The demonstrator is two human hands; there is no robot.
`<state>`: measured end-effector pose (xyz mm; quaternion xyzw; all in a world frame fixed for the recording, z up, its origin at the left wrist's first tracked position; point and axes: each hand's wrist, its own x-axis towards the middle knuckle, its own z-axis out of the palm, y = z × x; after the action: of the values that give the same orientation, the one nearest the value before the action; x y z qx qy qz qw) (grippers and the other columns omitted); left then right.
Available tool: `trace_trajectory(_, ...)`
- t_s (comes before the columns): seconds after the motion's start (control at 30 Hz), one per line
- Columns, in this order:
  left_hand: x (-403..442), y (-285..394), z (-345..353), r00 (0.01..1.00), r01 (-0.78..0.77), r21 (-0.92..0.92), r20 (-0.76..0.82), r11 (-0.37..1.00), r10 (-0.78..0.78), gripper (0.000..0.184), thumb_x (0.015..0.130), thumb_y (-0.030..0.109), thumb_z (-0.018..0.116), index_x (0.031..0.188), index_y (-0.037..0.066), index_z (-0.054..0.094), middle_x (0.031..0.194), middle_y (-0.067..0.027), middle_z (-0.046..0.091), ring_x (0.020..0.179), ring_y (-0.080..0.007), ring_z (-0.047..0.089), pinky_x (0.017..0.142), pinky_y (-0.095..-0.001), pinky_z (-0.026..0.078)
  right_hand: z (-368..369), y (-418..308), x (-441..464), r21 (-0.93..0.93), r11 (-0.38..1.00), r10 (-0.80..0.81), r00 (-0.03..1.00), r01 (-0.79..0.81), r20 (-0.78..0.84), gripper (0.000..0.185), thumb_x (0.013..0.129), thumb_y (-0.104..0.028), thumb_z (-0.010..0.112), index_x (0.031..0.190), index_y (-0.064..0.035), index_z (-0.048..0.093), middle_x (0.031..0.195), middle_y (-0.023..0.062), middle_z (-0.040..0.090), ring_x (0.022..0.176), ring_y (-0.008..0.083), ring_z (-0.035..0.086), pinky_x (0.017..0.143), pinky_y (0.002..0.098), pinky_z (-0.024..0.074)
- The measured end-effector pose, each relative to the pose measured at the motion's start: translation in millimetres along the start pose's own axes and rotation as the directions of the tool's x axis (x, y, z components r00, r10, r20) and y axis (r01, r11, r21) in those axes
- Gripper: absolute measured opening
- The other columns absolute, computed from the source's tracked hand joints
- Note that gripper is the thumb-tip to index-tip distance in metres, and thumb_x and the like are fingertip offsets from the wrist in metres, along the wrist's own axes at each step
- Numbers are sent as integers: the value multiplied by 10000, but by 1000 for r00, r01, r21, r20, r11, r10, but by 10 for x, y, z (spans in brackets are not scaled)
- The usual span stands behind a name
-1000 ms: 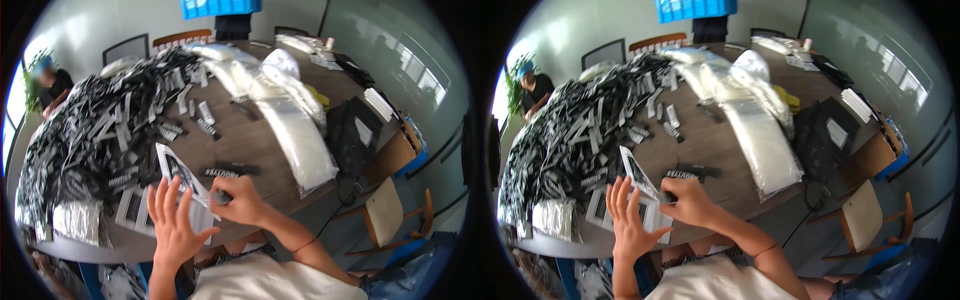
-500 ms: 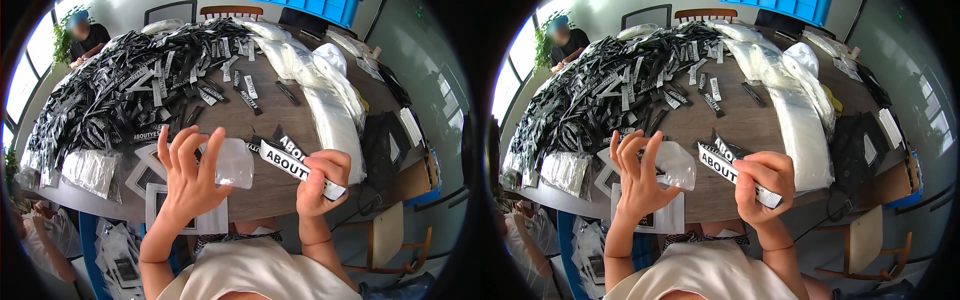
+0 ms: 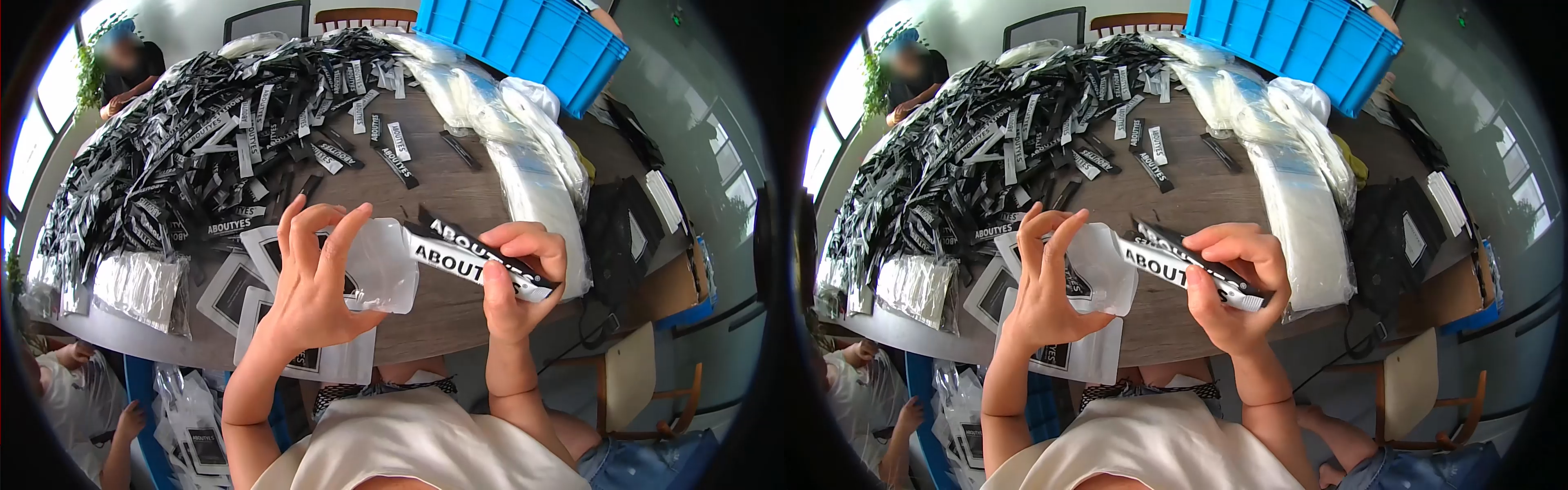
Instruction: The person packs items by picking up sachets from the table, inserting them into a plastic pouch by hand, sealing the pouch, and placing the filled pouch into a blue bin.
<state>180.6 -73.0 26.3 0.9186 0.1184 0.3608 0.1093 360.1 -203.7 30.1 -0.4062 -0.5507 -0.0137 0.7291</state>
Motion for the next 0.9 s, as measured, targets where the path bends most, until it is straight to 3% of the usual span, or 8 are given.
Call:
trace_trajectory(0.03, -11, 2, -14, 1000, 5, -7, 9, 1000, -5, 1083, 390, 163, 834, 1358, 37, 364, 1181, -174, 405, 1126, -348, 382, 1036, -518, 294, -18, -11, 20, 18, 999, 45, 998, -45, 45, 232, 749, 64, 621, 939, 6, 502, 935, 181, 601, 804, 131, 577, 678, 232, 496)
trace_trajectory(0.13, -75, 42, -18, 997, 73, -16, 37, 997, -72, 1086, 388, 176, 842, 1354, 29, 369, 1192, -185, 391, 1113, -347, 382, 963, -471, 358, -20, -17, 57, 54, 979, 186, 965, -199, 187, 184, 740, 65, 626, 900, 13, 551, 921, 160, 609, 731, 111, 569, 639, 222, 478)
trace_trajectory(0.2, -77, 53, -13, 998, 59, -3, 23, 998, -59, 1099, 412, 221, 866, 1364, 16, 358, 1203, -197, 381, 1100, -347, 384, 909, -441, 373, 42, 15, 21, 32, 994, 100, 988, -105, 118, 204, 737, 58, 661, 911, 5, 568, 914, 160, 614, 720, 111, 568, 633, 218, 468)
trace_trajectory(0.27, -59, 74, 5, 997, 78, -27, -26, 997, -79, 1108, 431, 253, 878, 1372, 11, 347, 1202, -197, 383, 1101, -346, 382, 911, -434, 370, 53, -20, -51, -168, 984, -44, 997, 55, 70, 228, 723, 33, 712, 911, -12, 591, 928, 156, 612, 742, 138, 573, 636, 240, 468)
trace_trajectory(0.33, -71, 69, 14, 993, 114, -43, -35, 993, -116, 1153, 456, 319, 887, 1396, -1, 299, 1233, -201, 383, 1108, -340, 386, 909, -427, 369, 67, 30, -109, -180, 959, -196, 973, 217, 125, 265, 700, 1, 751, 929, -28, 621, 979, 145, 607, 752, 210, 596, 634, 297, 479)
trace_trajectory(0.6, -83, 83, 32, 982, 161, -31, -92, 986, -163, 1165, 467, 327, 880, 1407, -6, 278, 1207, -187, 425, 1072, -317, 417, 873, -407, 326, 124, 90, -153, -28, 977, -204, 962, 213, 179, 263, 690, 3, 755, 931, -23, 654, 959, 135, 625, 786, 250, 633, 660, 329, 515)
trace_trajectory(0.8, -106, 74, 42, 978, 160, -54, -125, 986, -165, 1141, 463, 281, 871, 1406, -2, 294, 1163, -170, 450, 1016, -298, 436, 829, -393, 315, 132, 98, -119, 41, 988, -152, 966, 147, 207, 233, 705, 5, 739, 924, -11, 661, 905, 146, 657, 771, 250, 639, 663, 326, 517)
trace_trajectory(0.9, -128, 114, 17, 981, 152, 2, -120, 988, -151, 1131, 448, 237, 858, 1406, 8, 304, 1122, -152, 454, 972, -284, 440, 806, -386, 315, 136, 33, -73, -8, 995, 98, 962, -100, 256, 212, 727, -10, 719, 930, 5, 660, 860, 133, 662, 773, 204, 638, 675, 290, 501)
